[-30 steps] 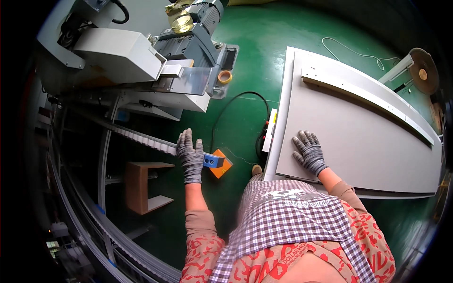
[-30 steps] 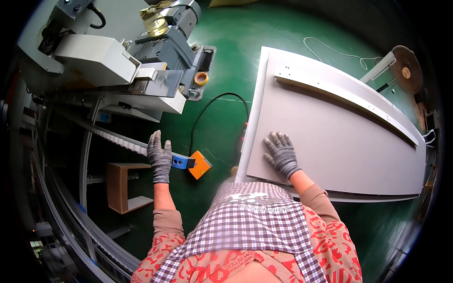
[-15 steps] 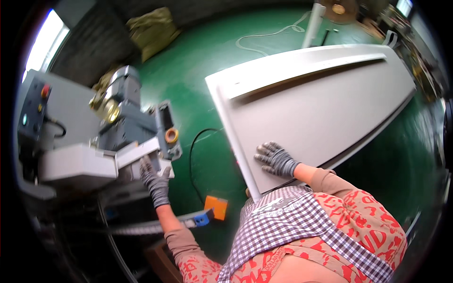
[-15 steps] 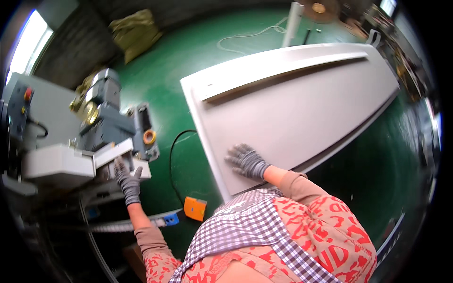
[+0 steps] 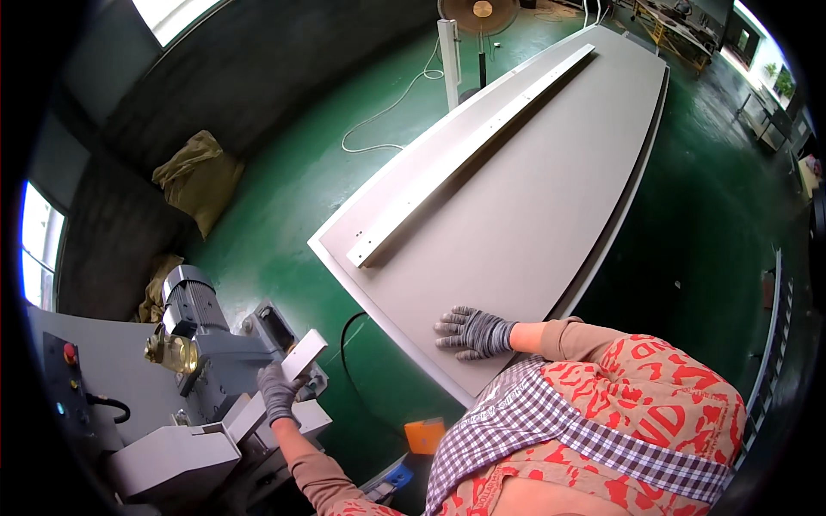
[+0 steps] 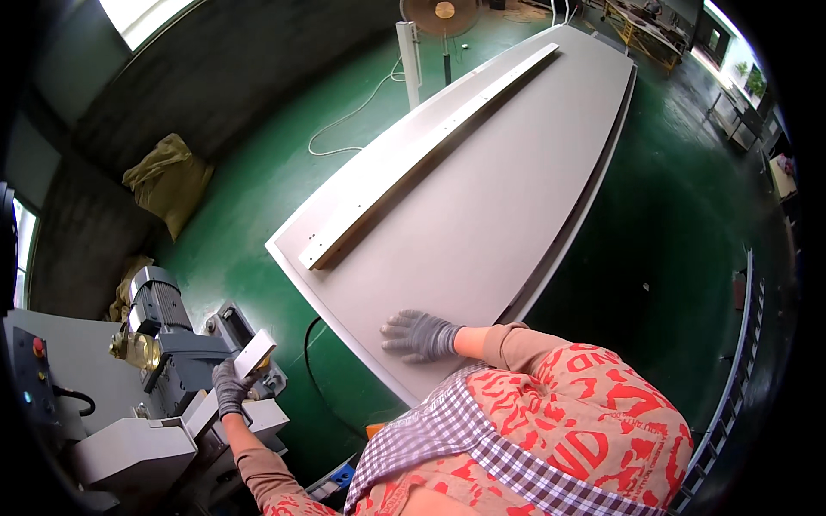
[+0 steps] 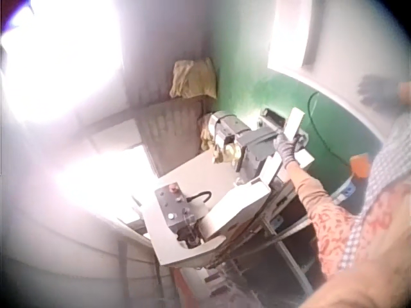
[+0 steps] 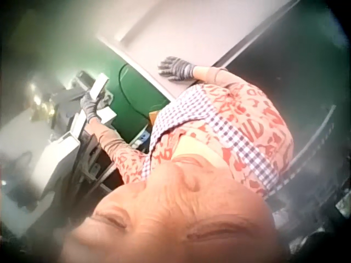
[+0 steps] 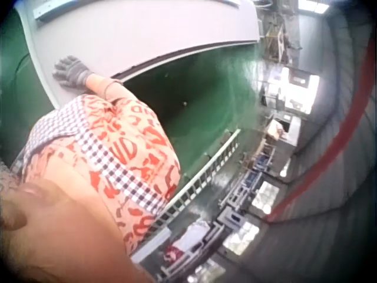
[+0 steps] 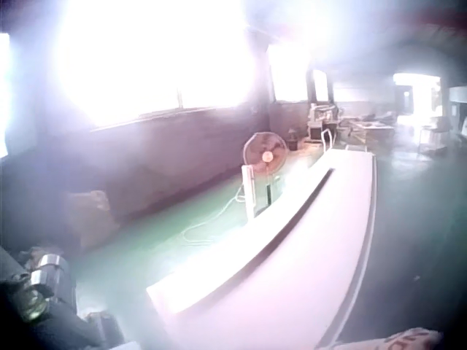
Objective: The person lifts white boards and feeds them one at a time into the intake of an industrial edge-banding machine.
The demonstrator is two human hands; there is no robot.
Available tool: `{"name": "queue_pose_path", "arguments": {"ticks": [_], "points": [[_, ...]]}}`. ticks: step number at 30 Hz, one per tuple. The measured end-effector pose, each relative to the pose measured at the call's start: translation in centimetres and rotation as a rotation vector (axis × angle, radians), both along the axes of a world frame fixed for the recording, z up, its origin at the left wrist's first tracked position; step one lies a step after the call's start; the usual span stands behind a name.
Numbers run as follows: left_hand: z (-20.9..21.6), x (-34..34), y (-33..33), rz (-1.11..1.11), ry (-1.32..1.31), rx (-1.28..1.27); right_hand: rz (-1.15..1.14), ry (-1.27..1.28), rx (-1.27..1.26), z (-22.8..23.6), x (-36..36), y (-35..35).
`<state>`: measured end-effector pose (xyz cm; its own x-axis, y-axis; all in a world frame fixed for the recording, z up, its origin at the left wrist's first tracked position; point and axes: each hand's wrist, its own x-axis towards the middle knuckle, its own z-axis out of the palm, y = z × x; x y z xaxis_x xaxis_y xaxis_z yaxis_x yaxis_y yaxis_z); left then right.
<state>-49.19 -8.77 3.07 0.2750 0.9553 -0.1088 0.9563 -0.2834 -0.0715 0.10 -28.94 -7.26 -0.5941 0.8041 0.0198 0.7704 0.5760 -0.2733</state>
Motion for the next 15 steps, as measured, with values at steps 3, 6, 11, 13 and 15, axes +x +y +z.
{"name": "queue_pose_path", "arguments": {"ticks": [3, 6, 11, 13, 15], "points": [[-0.4, 3.5, -0.2, -0.055, -0.232, 0.061, -0.005, 0.017, 0.025, -0.8, 0.1, 0.0], [0.7, 7.6, -0.2, -0.041, -0.226, 0.039, -0.034, 0.025, -0.038, -1.7, -0.6, 0.6], [1.5, 13.7, 0.2, -0.018, -0.133, 0.023, -0.212, 0.534, -0.495, 0.8, -5.1, 6.8], [2.2, 16.9, 0.5, -0.015, -0.101, -0.004, -0.362, 1.028, -0.722, 1.3, -8.3, 9.9], [2.3, 19.1, 0.3, -0.015, -0.086, 0.006, -0.559, 1.474, -1.073, 2.9, -11.9, 12.9]]}}
